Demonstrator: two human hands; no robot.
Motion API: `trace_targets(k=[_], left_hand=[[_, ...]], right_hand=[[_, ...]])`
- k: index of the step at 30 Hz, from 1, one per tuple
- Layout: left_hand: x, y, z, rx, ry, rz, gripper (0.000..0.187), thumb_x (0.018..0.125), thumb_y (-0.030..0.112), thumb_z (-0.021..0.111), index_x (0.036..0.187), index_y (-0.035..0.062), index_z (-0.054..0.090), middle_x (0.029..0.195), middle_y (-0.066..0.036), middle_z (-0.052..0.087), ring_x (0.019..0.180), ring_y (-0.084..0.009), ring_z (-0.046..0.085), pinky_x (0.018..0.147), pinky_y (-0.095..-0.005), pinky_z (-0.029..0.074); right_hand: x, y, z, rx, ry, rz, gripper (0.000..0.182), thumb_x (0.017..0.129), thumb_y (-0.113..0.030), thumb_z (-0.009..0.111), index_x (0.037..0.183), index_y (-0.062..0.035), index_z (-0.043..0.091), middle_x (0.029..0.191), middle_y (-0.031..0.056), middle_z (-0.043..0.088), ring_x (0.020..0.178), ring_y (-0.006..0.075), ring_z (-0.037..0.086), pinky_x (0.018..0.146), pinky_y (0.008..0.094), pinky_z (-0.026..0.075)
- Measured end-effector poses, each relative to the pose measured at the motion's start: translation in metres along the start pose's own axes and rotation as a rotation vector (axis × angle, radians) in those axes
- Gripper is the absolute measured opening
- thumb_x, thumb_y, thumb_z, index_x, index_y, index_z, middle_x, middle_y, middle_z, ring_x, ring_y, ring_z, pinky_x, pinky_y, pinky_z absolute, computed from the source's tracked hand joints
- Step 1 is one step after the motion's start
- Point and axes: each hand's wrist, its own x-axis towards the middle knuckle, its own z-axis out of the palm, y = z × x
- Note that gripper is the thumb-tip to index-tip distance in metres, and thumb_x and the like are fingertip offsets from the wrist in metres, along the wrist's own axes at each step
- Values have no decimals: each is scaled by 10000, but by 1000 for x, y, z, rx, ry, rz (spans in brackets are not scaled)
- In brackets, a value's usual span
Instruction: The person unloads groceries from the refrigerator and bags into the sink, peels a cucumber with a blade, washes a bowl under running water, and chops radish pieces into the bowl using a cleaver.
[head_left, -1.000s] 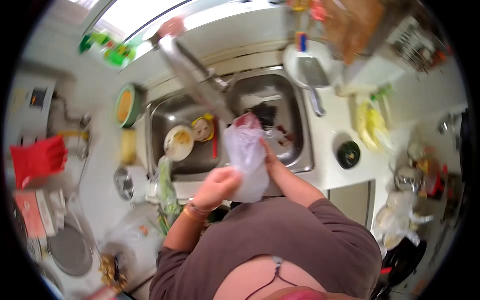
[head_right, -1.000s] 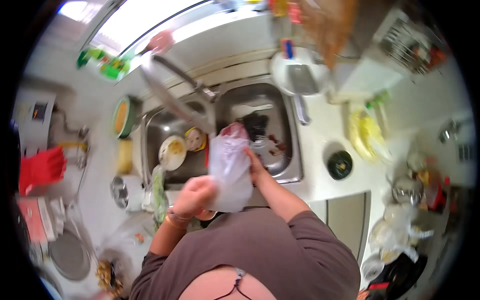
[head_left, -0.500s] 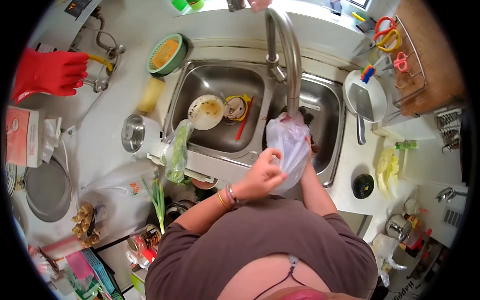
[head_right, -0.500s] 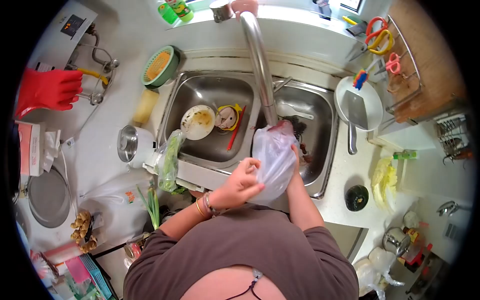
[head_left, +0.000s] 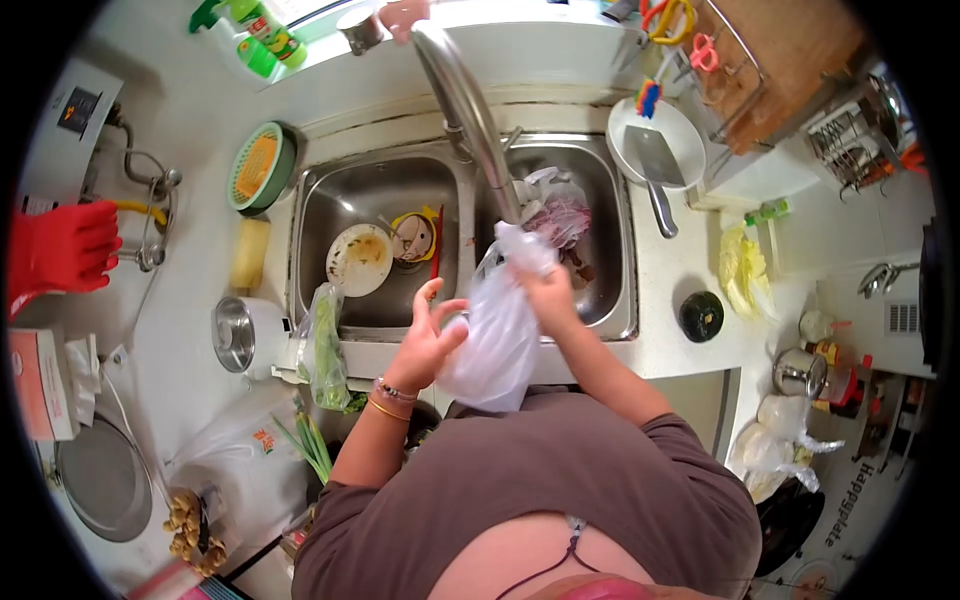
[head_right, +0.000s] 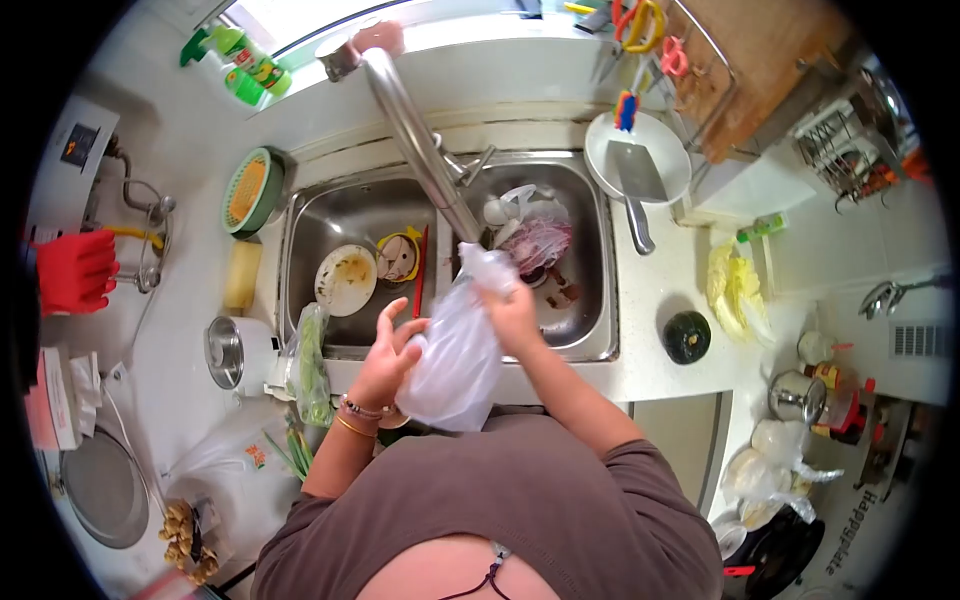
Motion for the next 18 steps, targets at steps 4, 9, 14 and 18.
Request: trace_targets(k=[4, 9, 14, 18], left_hand=[[-1, -43, -9, 377, -167, 144, 727, 783, 155, 704, 1393, 83, 315, 1313, -138, 467, 1148, -180, 491, 876, -332, 465], [-23, -16, -54, 348, 197, 121, 225, 849, 23, 477, 972, 7, 664, 864, -21, 658, 771, -92, 587, 676, -242, 475], [-59, -43, -124, 63, 340, 22, 245, 895, 195, 542, 768, 19, 654, 684, 54, 589, 571, -25, 458, 504, -217, 354], [-72, -44, -100, 471, 530, -71, 283, 833, 189, 603, 607, 25, 553, 537, 2, 482, 511, -119, 429, 495, -294, 343]], right_hand=[[-35, 31, 25, -586, -448, -542, 524, 845, -214, 667, 1265, 22, 460, 1341, 155, 411, 1073, 214, 554, 833, 282, 481], [-20, -21, -32, -316, -567, 118, 619, 774, -310, 724, 1237, 24, 485, 1307, 164, 426, 1122, 285, 529, 919, 359, 442], [46, 28, -120, -1507, -34, -320, 444, 707, -207, 717, 1091, -32, 578, 1157, 134, 554, 1013, 319, 551, 852, 384, 457], [71, 75, -137, -1953, -165, -803, 268, 756, -180, 593, 998, -68, 614, 1173, 133, 556, 1004, 288, 546, 831, 397, 415]])
